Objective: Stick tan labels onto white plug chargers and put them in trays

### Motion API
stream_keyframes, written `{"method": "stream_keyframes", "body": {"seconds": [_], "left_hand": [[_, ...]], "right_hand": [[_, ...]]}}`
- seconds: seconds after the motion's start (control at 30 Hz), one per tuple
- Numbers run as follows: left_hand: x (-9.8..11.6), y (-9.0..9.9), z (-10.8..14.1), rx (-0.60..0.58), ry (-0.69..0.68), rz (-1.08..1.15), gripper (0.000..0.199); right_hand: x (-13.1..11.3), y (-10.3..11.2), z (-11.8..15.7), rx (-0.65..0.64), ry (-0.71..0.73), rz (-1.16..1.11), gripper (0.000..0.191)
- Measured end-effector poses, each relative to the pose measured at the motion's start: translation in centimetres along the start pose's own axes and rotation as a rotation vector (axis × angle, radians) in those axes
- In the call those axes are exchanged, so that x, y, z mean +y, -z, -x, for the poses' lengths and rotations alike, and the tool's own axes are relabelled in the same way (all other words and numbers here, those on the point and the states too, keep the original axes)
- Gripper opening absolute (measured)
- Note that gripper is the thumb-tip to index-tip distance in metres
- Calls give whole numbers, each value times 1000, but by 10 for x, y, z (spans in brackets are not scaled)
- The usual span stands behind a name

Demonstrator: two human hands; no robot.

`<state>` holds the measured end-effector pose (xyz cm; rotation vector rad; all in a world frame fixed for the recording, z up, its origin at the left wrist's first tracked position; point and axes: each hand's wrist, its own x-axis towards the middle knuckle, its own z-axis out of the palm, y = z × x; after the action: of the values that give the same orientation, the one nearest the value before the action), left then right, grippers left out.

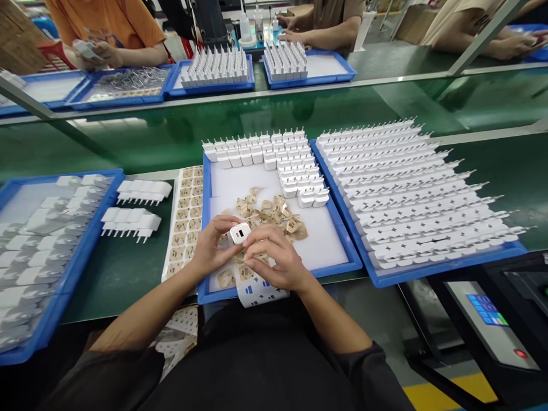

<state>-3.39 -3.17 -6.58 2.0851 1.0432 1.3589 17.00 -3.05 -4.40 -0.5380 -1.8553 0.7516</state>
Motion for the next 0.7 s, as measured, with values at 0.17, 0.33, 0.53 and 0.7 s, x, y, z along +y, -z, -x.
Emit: {"method": "stream_keyframes", "body": {"seconds": [0.17,0.33,0.53,0.7], "left_hand": [[1,-1,0,17,112,35,38],[17,19,-13,118,70,-112,39],[33,82,-14,216,170,-683,39],[-15,113,25,143,390,-1235,39]], "right_hand": [[8,26,9,146,-269,144,11],[30,46,17,83,-263,595,8],[40,47,21,81,-268,578,11],[34,44,19,28,-265,543,11]]}}
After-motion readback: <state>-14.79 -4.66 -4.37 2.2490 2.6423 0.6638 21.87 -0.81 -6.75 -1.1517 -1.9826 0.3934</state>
